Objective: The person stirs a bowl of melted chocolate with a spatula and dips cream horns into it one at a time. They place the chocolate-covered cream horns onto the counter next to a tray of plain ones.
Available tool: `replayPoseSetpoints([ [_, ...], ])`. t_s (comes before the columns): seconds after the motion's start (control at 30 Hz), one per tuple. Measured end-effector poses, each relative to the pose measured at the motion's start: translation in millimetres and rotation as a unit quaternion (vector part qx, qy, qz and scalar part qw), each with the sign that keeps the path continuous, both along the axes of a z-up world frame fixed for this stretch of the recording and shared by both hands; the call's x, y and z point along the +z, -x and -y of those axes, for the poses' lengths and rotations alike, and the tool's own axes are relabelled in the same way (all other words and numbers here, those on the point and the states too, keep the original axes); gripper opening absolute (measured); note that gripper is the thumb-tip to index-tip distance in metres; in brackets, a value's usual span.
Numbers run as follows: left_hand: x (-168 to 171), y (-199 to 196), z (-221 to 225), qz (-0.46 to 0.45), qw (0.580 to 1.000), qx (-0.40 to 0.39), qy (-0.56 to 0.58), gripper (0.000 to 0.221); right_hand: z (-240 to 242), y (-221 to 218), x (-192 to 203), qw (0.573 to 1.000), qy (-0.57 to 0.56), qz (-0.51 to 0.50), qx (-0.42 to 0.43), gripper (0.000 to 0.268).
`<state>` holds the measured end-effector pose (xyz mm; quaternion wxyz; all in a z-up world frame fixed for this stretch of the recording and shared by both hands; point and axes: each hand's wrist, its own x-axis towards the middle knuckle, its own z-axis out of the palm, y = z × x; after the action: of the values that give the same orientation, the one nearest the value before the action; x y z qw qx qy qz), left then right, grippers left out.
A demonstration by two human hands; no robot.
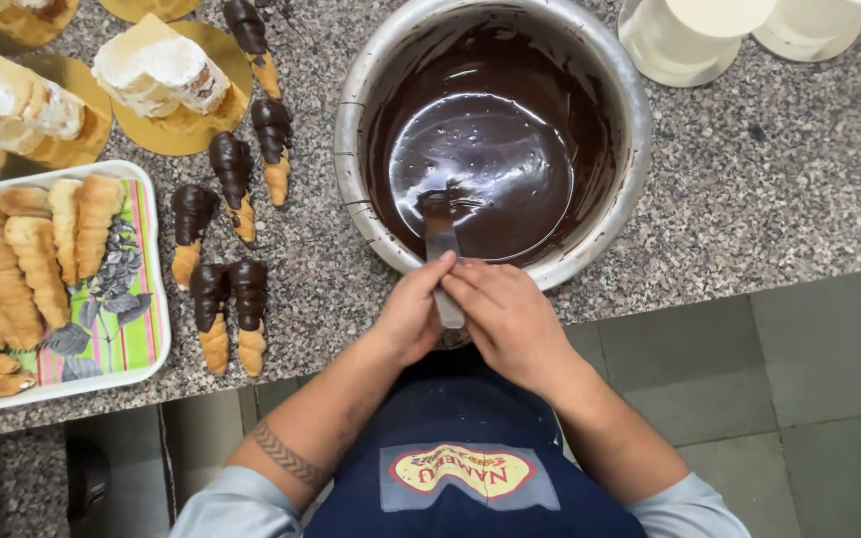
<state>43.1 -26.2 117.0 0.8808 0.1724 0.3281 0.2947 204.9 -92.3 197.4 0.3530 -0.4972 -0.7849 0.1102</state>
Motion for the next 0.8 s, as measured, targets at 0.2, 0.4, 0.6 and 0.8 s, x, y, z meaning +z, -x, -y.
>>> replayPoseSetpoints([
  [0.2, 13, 31, -35, -0.187, 0.977, -0.099, -0.004, 0.033, 25, -64, -31, 0.994, -0.015, -0.098, -0.05, 0.033],
  [0.4, 78, 44, -88, -0.636, 0.646, -0.318, -0.277, 0.042, 21, -136, -139, 0.909, 0.017, -0.278, -0.31, 0.027],
  [0.6, 76, 6, -111, -0.716, 0.283, -0.281, -0.573, 0.061, 5, -147, -210, 0.89, 0.01, -0.338, -0.307, 0.031],
  [0.8, 76, 0, -133, -0.735, 0.238, -0.321, -0.548, 0.071, 6, -149, -209, 0.934, 0.0, -0.18, -0.309, 0.034],
])
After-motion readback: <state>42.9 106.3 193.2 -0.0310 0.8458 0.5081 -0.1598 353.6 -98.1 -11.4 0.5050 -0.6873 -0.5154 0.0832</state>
